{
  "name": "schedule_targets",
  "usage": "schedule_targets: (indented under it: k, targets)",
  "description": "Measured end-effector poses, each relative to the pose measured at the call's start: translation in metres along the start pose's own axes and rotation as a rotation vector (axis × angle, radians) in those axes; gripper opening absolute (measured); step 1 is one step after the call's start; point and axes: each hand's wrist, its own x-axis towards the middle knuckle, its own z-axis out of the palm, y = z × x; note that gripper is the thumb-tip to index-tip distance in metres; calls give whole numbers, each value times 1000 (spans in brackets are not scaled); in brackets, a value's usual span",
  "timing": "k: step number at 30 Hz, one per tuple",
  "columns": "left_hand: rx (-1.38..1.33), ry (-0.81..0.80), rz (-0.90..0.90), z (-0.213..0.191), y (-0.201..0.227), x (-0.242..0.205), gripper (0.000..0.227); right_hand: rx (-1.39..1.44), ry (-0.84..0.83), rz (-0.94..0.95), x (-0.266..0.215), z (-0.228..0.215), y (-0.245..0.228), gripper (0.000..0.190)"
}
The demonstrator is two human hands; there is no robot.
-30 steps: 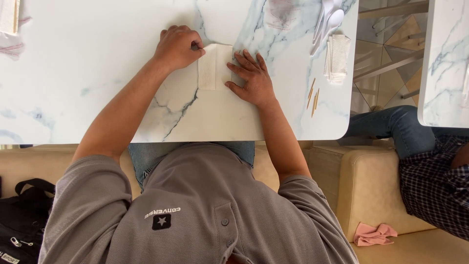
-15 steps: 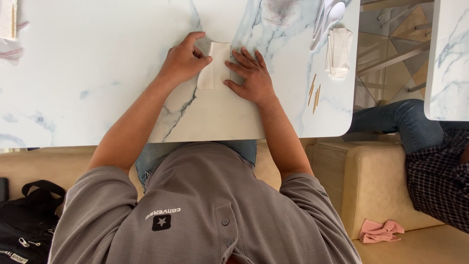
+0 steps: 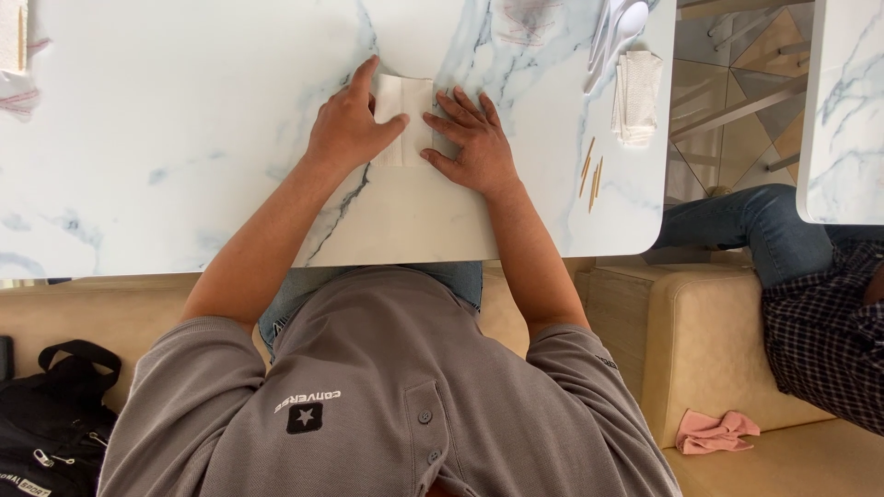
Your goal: The person packages a toothpick into a small plastic bag, folds a paper napkin, and inserts a plastic spoon into the napkin.
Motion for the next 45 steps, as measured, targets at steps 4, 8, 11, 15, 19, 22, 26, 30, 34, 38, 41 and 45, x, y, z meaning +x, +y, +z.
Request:
schedule_targets:
  k: [4, 8, 11, 15, 19, 22, 26, 30, 34, 38, 41, 45]
  targets:
    - [44, -36, 30, 3, -8, 0, 81, -5, 16, -16, 0, 1, 0, 52]
    - [-171, 26, 75, 7, -10, 4, 68, 0, 6, -9, 0, -1, 0, 52]
    - [-227, 25, 149, 9, -1, 2, 66, -9, 6, -16, 0, 0, 0, 52]
    - [-234, -14, 311, 27, -4, 9, 70, -23, -17, -8, 0, -2, -2, 54]
    - [-241, -85, 334, 36, -24, 17, 67, -37, -28, -14, -1, -1, 2, 51]
    - [85, 264, 732, 57, -67, 41, 45, 12, -21, -12, -2, -1, 4, 51]
    - [332, 381, 815, 63, -88, 51, 31, 201, 57, 53, -2, -5, 2, 42]
    - [392, 372, 838, 63, -89, 50, 33, 117, 97, 24, -3, -2, -2, 39]
    - [388, 359, 836, 68, -91, 45, 40, -50, 71, -29, -1, 13, 3, 28]
    - [446, 471, 829, 93, -92, 20, 27, -62, 184, -19, -1, 26, 15, 28]
    - [495, 387, 781, 102, -96, -7, 31, -59, 182, -40, -3, 28, 16, 36]
    - [522, 243, 690, 99, -94, -17, 43, -116, 170, -157, -4, 33, 4, 49]
